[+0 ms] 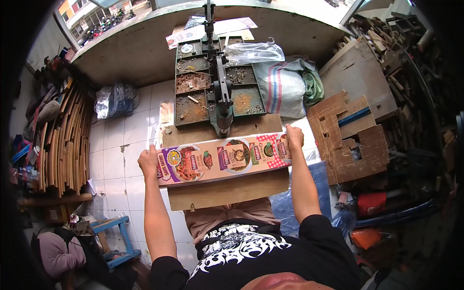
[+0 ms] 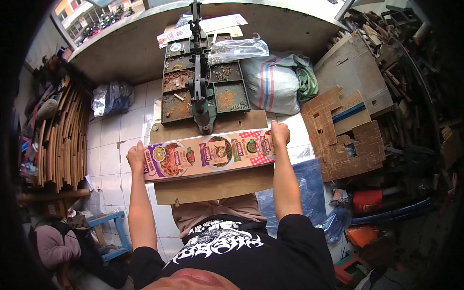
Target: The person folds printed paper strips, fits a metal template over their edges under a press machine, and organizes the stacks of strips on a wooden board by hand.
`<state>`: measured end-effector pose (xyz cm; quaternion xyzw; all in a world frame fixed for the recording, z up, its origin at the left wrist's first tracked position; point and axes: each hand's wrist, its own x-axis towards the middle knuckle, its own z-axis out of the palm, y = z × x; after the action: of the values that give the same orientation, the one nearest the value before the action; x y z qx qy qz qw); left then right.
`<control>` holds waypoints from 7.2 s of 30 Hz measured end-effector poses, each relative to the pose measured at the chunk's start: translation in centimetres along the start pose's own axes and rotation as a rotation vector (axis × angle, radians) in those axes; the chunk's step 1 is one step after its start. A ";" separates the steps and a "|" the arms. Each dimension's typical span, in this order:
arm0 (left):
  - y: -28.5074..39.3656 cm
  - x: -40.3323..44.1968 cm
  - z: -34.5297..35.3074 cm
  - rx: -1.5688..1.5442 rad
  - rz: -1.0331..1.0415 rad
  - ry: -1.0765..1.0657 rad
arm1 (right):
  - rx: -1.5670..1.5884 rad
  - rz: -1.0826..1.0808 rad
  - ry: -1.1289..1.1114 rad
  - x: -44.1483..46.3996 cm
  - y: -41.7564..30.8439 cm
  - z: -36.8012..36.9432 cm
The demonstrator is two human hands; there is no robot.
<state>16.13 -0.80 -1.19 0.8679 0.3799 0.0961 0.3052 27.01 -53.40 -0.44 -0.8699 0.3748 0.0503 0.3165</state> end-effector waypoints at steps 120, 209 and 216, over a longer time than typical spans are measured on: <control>0.7 -1.6 -0.6 -0.024 -0.007 0.133 | 0.169 -0.425 0.327 -1.0 0.7 1.3; 13.8 -16.6 -0.7 -1.395 -0.484 -0.121 | 0.475 -1.794 -0.771 -33.7 -0.8 -2.0; 13.3 -16.1 1.6 -1.253 -0.359 -0.101 | 0.322 -1.826 -0.870 -35.1 -1.3 -0.9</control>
<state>13.60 -20.07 6.55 0.4523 0.3760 0.2060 0.7821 2.67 -31.44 12.33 -0.6770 -0.5758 0.0506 0.4556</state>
